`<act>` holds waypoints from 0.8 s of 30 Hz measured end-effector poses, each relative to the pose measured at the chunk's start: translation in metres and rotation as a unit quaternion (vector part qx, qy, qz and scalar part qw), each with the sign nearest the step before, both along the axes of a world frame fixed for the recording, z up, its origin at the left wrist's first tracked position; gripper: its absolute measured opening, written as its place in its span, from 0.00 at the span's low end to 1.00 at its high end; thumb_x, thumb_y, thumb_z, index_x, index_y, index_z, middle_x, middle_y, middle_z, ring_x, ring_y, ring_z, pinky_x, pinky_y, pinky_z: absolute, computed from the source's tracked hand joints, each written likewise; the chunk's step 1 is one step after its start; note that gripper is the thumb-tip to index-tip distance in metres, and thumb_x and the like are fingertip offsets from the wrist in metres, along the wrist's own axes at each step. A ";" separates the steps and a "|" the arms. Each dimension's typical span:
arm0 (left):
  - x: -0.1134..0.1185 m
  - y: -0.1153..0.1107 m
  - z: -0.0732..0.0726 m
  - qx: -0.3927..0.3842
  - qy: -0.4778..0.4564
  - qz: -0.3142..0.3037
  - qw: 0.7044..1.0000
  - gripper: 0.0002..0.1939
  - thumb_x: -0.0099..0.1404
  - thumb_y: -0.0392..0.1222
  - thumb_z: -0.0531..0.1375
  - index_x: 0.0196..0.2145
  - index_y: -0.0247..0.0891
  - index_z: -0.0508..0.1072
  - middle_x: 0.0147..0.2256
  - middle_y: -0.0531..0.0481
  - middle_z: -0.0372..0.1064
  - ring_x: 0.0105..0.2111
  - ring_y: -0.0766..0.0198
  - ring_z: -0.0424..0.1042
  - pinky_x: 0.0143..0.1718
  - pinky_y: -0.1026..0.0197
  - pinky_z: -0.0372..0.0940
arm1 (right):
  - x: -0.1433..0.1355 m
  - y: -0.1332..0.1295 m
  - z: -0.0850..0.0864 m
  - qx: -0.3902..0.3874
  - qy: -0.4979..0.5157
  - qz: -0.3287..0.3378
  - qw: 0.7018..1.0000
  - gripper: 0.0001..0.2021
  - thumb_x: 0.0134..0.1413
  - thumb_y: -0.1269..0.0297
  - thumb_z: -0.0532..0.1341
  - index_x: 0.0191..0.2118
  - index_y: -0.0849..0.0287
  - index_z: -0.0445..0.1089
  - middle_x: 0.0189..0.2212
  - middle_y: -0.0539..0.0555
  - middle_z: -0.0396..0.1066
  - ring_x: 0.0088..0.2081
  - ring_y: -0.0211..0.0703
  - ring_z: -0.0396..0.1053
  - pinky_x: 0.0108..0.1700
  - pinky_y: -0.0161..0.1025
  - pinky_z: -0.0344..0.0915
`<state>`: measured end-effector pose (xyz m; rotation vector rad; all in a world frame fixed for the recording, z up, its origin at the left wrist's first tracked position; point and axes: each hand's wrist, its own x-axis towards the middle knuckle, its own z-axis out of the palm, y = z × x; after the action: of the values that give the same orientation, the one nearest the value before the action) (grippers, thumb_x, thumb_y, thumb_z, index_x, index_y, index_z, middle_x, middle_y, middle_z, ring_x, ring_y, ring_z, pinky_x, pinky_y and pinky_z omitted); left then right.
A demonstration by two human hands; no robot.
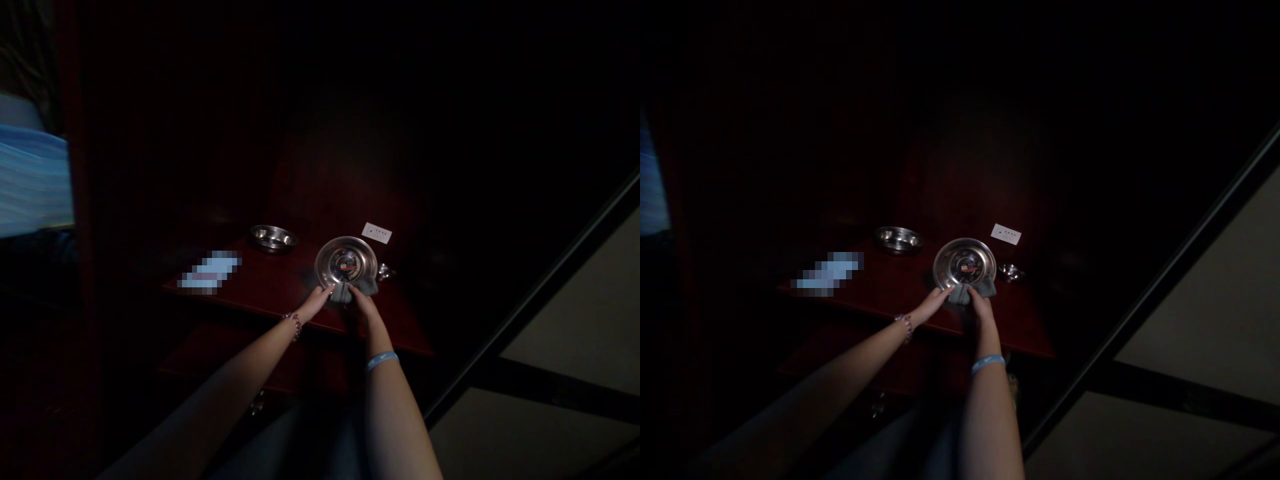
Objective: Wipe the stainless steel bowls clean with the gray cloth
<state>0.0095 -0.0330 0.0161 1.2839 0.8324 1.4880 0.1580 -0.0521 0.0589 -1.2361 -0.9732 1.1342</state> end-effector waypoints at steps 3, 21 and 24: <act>0.000 0.001 -0.002 -0.022 0.001 0.010 1.000 0.16 0.62 0.49 0.61 0.40 0.34 0.79 0.44 0.41 0.80 0.51 0.50 0.75 0.58 0.52 0.63 | 0.004 -0.002 0.000 -0.012 -0.005 0.015 1.000 0.22 0.48 0.59 0.68 0.50 0.63 0.74 0.35 0.55 0.79 0.37 0.43 0.77 0.40 0.38 0.72; -0.001 0.007 -0.005 -0.045 -0.034 0.043 0.997 0.18 0.63 0.54 0.59 0.35 0.36 0.78 0.40 0.42 0.81 0.47 0.49 0.77 0.53 0.52 0.66 | -0.002 -0.006 0.014 -0.043 0.030 -0.035 0.998 0.15 0.51 0.66 0.65 0.45 0.61 0.76 0.32 0.55 0.78 0.39 0.47 0.77 0.43 0.41 0.74; 0.000 0.009 -0.008 -0.045 -0.034 0.044 0.997 0.18 0.62 0.54 0.59 0.36 0.36 0.78 0.40 0.41 0.81 0.47 0.49 0.76 0.53 0.51 0.66 | -0.001 -0.010 0.013 -0.050 0.010 -0.027 0.998 0.15 0.52 0.62 0.65 0.45 0.61 0.75 0.34 0.55 0.78 0.38 0.45 0.77 0.42 0.41 0.74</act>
<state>0.0094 -0.0243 0.0079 1.1361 0.9110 1.5383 0.1567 -0.0620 0.0720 -1.3214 -0.8706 1.1630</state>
